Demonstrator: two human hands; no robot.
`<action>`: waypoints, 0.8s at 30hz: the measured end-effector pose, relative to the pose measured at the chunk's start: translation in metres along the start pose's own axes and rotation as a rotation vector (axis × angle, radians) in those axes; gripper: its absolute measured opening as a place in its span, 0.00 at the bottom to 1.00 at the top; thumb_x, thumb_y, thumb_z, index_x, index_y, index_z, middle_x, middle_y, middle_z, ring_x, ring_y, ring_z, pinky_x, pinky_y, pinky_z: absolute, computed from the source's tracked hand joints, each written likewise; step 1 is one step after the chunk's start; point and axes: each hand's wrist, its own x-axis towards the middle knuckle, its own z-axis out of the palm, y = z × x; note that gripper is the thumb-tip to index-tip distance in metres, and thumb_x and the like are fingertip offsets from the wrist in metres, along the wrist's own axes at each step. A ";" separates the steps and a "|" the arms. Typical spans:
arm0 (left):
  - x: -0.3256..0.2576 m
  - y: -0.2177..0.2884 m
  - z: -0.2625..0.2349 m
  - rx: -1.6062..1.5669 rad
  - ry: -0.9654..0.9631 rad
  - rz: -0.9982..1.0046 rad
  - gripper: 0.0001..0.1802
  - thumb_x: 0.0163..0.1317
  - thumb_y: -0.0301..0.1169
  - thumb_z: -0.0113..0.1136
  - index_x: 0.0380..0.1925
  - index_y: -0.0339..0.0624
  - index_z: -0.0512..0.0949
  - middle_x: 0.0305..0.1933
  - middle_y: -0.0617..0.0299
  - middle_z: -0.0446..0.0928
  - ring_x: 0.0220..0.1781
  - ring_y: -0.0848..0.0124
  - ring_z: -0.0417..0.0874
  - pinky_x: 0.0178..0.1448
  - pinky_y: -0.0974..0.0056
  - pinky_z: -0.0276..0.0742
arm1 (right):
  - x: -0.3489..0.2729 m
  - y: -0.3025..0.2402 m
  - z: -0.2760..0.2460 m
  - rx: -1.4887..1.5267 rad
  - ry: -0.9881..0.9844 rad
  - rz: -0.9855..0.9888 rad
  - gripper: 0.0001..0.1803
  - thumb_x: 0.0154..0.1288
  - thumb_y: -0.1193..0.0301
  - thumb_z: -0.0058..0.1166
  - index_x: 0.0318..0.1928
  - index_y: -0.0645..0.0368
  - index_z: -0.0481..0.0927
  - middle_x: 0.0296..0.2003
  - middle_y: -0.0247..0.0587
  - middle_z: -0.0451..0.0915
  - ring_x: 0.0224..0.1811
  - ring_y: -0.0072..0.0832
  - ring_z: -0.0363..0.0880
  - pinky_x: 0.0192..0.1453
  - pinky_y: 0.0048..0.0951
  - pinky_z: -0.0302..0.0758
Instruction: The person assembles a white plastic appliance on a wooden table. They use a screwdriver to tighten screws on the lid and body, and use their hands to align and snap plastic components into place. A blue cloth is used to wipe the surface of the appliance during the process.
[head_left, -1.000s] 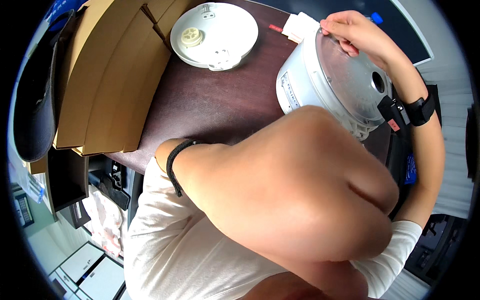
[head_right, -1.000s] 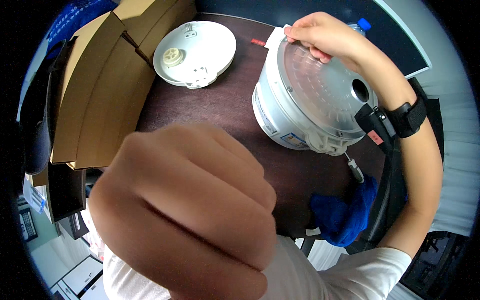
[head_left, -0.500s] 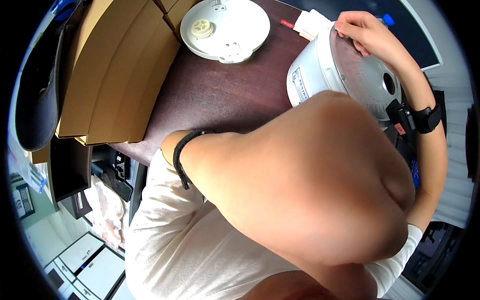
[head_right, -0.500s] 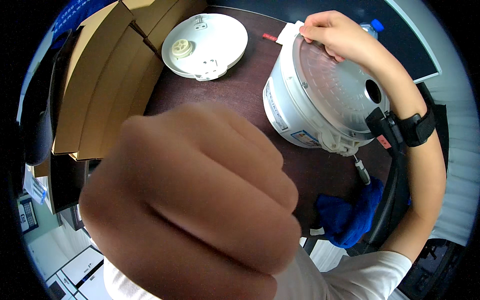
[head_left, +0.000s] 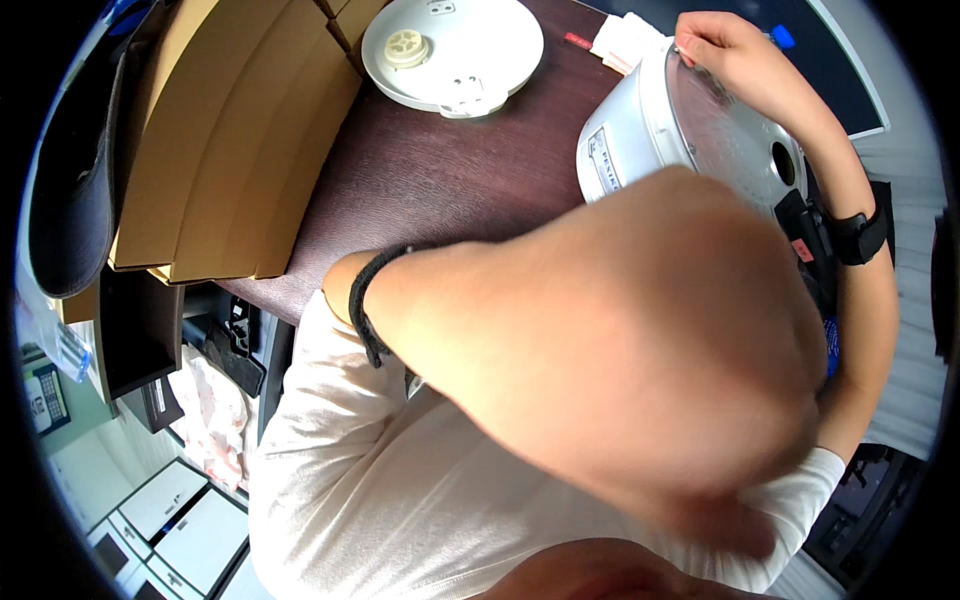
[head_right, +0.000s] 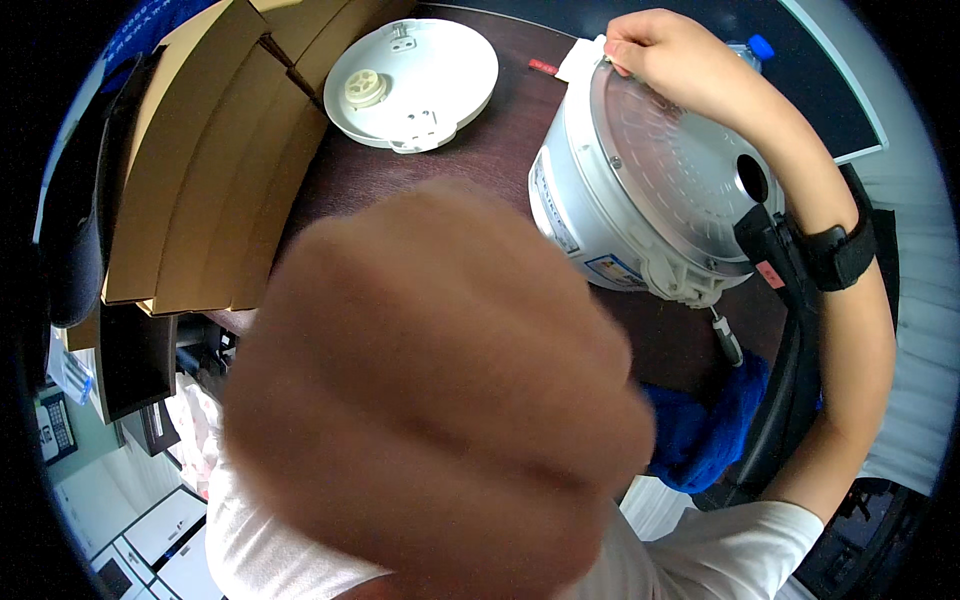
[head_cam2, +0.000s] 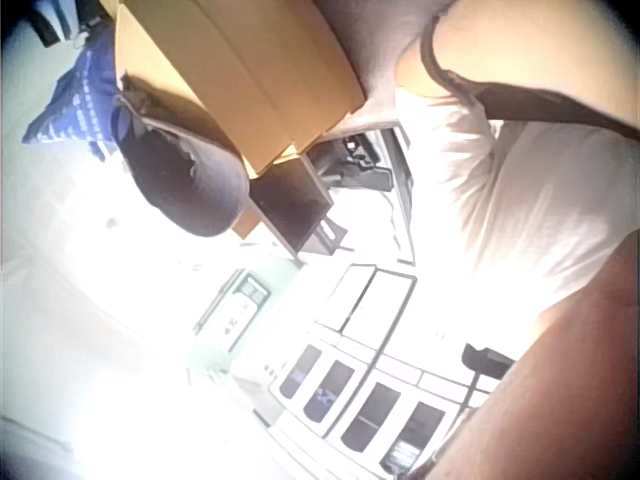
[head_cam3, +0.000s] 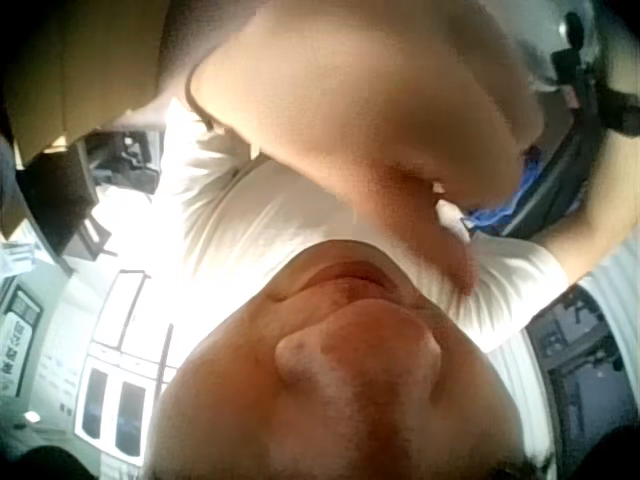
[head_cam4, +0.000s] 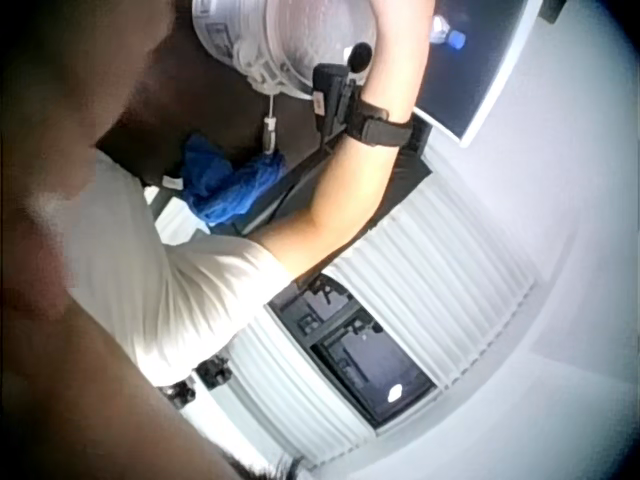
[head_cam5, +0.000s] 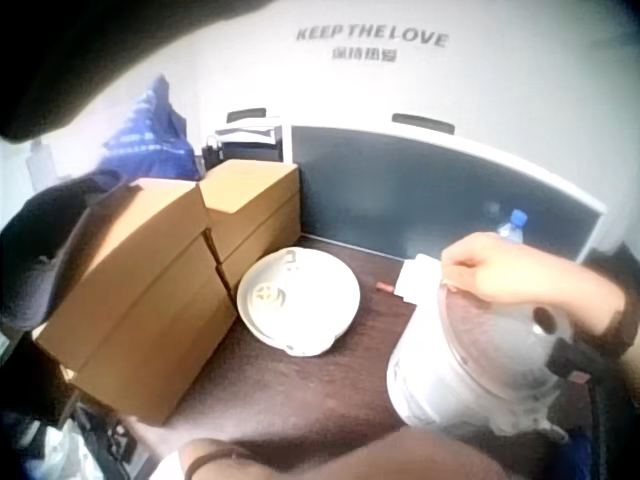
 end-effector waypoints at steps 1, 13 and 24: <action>-0.004 -0.008 0.001 0.013 0.033 -0.018 0.15 0.47 0.42 0.65 0.13 0.45 0.76 0.16 0.62 0.72 0.21 0.61 0.77 0.25 0.59 0.70 | -0.001 -0.035 -0.005 -0.021 -0.032 0.095 0.17 0.77 0.63 0.49 0.31 0.60 0.78 0.21 0.29 0.73 0.23 0.18 0.68 0.29 0.25 0.69; -0.009 -0.102 0.008 0.488 0.016 -0.427 0.09 0.65 0.31 0.63 0.38 0.35 0.85 0.42 0.50 0.83 0.43 0.52 0.84 0.51 0.56 0.80 | 0.001 -0.040 -0.017 -0.014 -0.155 0.186 0.14 0.74 0.66 0.47 0.43 0.63 0.82 0.37 0.46 0.84 0.38 0.31 0.79 0.46 0.33 0.76; -0.014 -0.124 -0.008 0.377 0.022 -0.440 0.14 0.68 0.27 0.57 0.49 0.33 0.82 0.44 0.47 0.85 0.42 0.57 0.87 0.50 0.59 0.81 | 0.005 -0.020 -0.019 -0.097 -0.150 0.012 0.14 0.75 0.64 0.47 0.41 0.61 0.81 0.36 0.49 0.83 0.40 0.37 0.81 0.47 0.38 0.75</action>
